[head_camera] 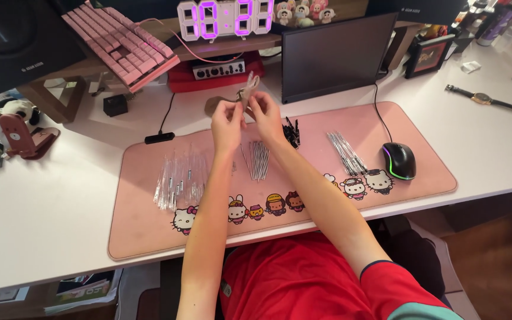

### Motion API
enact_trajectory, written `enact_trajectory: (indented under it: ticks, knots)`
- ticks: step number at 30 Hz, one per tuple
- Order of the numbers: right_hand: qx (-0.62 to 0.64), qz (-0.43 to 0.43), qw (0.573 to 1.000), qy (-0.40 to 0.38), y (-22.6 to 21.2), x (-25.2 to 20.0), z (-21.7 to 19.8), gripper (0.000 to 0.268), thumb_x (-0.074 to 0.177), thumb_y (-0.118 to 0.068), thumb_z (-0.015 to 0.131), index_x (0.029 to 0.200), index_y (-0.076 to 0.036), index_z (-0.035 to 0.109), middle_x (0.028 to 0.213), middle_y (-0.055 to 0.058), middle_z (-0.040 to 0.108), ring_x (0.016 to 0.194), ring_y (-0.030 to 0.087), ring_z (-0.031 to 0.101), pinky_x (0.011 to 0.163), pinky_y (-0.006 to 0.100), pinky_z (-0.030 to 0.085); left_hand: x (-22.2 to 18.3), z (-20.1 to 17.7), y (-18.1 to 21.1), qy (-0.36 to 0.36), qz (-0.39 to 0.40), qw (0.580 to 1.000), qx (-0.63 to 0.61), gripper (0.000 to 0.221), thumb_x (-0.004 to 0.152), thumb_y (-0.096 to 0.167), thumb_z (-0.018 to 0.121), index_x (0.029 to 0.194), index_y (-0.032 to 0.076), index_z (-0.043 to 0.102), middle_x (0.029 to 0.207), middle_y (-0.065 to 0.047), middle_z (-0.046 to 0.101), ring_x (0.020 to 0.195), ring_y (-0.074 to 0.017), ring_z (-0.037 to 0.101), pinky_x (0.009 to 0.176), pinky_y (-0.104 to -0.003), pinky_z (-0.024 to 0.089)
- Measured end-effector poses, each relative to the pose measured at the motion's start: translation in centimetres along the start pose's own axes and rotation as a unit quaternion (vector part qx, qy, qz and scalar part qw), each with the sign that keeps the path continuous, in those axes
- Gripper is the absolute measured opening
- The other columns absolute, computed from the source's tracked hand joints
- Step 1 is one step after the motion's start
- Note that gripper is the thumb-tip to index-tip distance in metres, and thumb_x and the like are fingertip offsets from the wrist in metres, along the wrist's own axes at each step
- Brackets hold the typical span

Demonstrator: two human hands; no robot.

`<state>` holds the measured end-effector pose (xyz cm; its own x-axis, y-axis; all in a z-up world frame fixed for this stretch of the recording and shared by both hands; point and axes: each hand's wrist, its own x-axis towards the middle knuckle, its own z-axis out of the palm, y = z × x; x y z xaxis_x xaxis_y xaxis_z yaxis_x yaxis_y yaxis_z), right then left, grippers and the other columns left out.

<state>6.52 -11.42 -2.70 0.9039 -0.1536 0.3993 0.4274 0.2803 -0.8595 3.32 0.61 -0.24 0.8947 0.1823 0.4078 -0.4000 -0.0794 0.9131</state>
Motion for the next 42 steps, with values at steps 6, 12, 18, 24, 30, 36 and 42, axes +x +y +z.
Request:
enact_trajectory:
  ticks: [6,12,18,24,30,36,42]
  knots:
    - [0.047,0.049,0.997,0.033,-0.5,-0.5,0.7,0.023,0.108,-0.024,0.072,0.123,-0.008,0.067,0.107,0.004,0.066,0.106,0.017,0.066,0.102,0.045,0.063,-0.8,-0.4,0.9,-0.03,0.003,0.999,0.032,0.016,0.104,0.025,0.072,0.104,0.009,0.071,0.075,-0.004,0.073,0.056,-0.0133,0.071,0.056,-0.03,0.057]
    - [-0.002,0.09,0.995,-0.034,3.1,1.9,-2.4,0.026,0.11,-0.038,0.068,0.099,-0.015,0.071,0.091,-0.005,0.064,0.101,0.01,0.066,0.1,0.042,0.056,-1.1,-0.9,2.1,-0.021,0.017,0.994,0.106,0.017,0.099,0.025,0.077,0.1,0.01,0.068,0.082,-0.003,0.078,0.07,-0.0127,0.074,0.063,-0.031,0.061]
    - [0.005,0.067,0.998,-0.005,4.0,2.2,-2.3,0.023,0.108,-0.035,0.071,0.102,-0.013,0.068,0.083,-0.009,0.054,0.078,0.002,0.054,0.071,0.017,0.048,-1.6,-1.8,2.3,-0.058,0.027,0.981,0.184,0.026,0.087,0.014,0.083,0.107,0.013,0.066,0.097,-0.01,0.079,0.088,-0.0308,0.079,0.078,-0.043,0.062]
    - [0.028,0.059,0.998,-0.002,1.1,0.5,-0.4,0.022,0.11,-0.033,0.067,0.1,-0.014,0.067,0.076,-0.009,0.051,0.068,0.003,0.053,0.059,0.015,0.044,-3.2,-1.8,2.9,-0.062,0.102,0.972,0.202,0.023,0.093,0.009,0.078,0.107,0.009,0.061,0.099,-0.018,0.078,0.096,-0.0395,0.077,0.079,-0.049,0.062]
    - [0.063,0.06,0.995,0.037,2.8,1.6,-1.3,0.027,0.108,-0.035,0.068,0.093,-0.013,0.063,0.071,-0.003,0.055,0.066,0.008,0.058,0.06,0.017,0.05,-3.4,-1.9,2.9,-0.065,0.133,0.966,0.212,0.015,0.097,0.017,0.075,0.106,0.011,0.064,0.092,-0.016,0.079,0.094,-0.039,0.077,0.081,-0.051,0.06]
    - [0.083,0.062,0.993,0.061,2.3,2.5,-1.7,0.025,0.109,-0.034,0.067,0.098,-0.011,0.066,0.072,-0.003,0.054,0.066,0.012,0.058,0.06,0.021,0.054,-3.4,-1.8,2.9,-0.075,0.121,0.965,0.222,0.008,0.101,0.019,0.07,0.104,0.015,0.064,0.082,-0.005,0.08,0.088,-0.0304,0.079,0.08,-0.045,0.06]
    - [0.053,0.092,0.994,0.018,3.7,1.0,-0.4,0.028,0.103,-0.036,0.078,0.097,-0.01,0.071,0.077,-0.002,0.059,0.072,0.01,0.063,0.067,0.024,0.059,-2.9,-1.6,2.2,-0.023,0.141,0.966,0.214,0.014,0.096,0.012,0.076,0.104,0.011,0.064,0.094,-0.011,0.079,0.096,-0.0332,0.077,0.082,-0.044,0.062]
